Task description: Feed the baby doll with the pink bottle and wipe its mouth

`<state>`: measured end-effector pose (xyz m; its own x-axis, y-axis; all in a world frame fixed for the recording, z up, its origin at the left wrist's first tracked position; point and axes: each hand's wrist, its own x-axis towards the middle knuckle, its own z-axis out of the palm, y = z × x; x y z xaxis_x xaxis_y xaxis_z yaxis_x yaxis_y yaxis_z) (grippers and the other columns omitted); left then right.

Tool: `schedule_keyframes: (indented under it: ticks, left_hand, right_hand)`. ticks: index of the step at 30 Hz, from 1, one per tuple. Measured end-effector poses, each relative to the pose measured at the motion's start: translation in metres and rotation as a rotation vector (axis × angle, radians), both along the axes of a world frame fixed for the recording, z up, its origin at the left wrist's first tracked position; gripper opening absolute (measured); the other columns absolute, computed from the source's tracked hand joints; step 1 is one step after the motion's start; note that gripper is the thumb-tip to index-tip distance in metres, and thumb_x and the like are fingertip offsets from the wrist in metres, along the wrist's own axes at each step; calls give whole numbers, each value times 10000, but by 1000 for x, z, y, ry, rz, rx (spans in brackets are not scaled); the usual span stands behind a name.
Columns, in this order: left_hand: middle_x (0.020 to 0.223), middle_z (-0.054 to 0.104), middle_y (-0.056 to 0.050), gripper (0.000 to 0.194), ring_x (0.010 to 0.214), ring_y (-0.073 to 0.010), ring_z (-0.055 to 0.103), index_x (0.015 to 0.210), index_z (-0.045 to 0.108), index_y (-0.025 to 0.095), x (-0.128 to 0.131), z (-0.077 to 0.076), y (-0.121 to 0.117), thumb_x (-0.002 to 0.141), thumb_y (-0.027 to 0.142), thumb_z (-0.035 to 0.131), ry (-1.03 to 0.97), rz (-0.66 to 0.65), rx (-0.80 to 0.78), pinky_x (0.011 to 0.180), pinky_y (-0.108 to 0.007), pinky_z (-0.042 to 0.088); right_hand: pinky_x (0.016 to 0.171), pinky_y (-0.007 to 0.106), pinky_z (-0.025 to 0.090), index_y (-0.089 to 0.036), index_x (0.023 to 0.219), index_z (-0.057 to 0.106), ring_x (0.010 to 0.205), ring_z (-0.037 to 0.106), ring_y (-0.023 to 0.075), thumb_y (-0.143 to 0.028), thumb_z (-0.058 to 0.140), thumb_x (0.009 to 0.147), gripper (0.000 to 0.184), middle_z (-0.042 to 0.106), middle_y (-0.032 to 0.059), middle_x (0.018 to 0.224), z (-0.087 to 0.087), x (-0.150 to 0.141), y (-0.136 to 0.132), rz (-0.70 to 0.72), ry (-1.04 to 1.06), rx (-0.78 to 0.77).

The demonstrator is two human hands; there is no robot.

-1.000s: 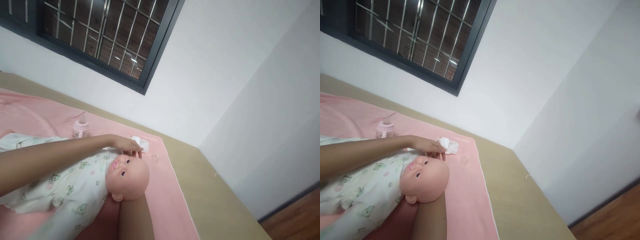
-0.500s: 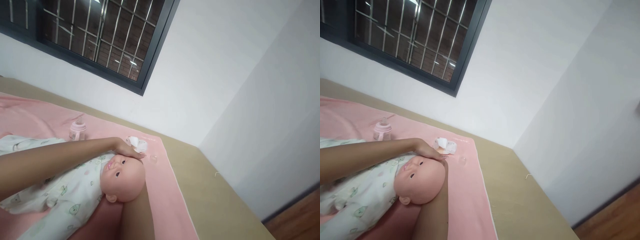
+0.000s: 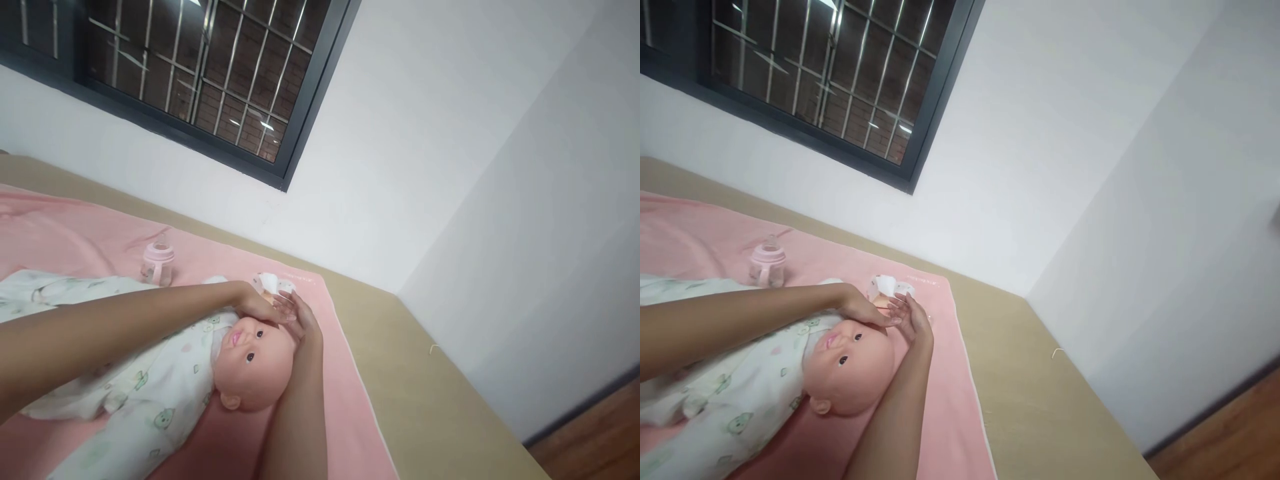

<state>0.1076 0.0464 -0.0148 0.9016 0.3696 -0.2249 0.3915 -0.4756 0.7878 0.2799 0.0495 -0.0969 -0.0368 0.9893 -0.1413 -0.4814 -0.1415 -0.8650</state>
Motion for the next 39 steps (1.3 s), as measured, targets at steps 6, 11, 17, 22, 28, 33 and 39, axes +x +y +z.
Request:
schedule_keyframes:
  ticks: [6, 11, 17, 22, 28, 33, 39]
  left_hand:
    - [1084, 698, -133, 764, 996, -316, 633, 1102, 697, 226, -4, 13, 3, 745, 829, 394, 228, -75, -70, 856, -403, 510]
    - [1002, 697, -156, 807, 884, -267, 642, 1071, 677, 147, -19, 24, 3, 783, 818, 335, 42, 37, 100, 852, -373, 497]
    - [1003, 686, -149, 761, 875, -227, 641, 1013, 667, 107, -48, 25, 12, 808, 779, 373, -163, 238, 170, 842, -319, 493]
    - [1055, 683, -161, 734, 948, -249, 640, 1049, 660, 108, -69, 20, 26, 866, 724, 306, -124, 303, 245, 871, -333, 481]
    - [1323, 554, -160, 730, 1124, -289, 577, 1292, 503, 167, -75, 16, 39, 759, 664, 518, -154, 476, 423, 945, -368, 459]
    - [1476, 406, -149, 820, 1309, -304, 431, 1365, 424, 196, -69, 23, 31, 706, 654, 598, -190, 480, 316, 1028, -367, 413]
    - [1289, 574, -189, 927, 1162, -273, 571, 1357, 403, 129, -67, 34, 9, 639, 601, 749, -237, 424, -140, 902, -308, 499]
  right_hand:
    - [720, 277, 555, -148, 950, 633, 779, 673, 153, -335, 561, 889, 210, 695, 77, 883, -8, -1, 6, -30, 33, -55]
    - [647, 223, 549, -142, 1027, 615, 684, 662, 113, -320, 542, 910, 225, 686, 35, 789, -8, -1, 8, 21, 110, -27]
    - [654, 234, 560, -125, 1013, 637, 812, 692, 141, -332, 488, 941, 266, 710, 85, 907, -7, -4, 8, 38, 104, -55]
    - [651, 198, 543, -118, 999, 668, 792, 676, 111, -323, 491, 939, 277, 710, 82, 942, -2, -4, 5, 60, 77, -26]
    - [670, 186, 522, -165, 987, 699, 825, 649, 108, -342, 529, 912, 256, 693, 71, 1099, 15, -2, -3, 149, -9, 161]
    - [658, 231, 510, -150, 898, 721, 797, 620, 137, -369, 612, 851, 249, 708, 84, 987, 33, -2, -13, 314, -120, 293]
    - [619, 251, 500, -113, 877, 748, 717, 569, 123, -516, 760, 669, 454, 662, 102, 998, 67, -7, -25, 490, -269, 467]
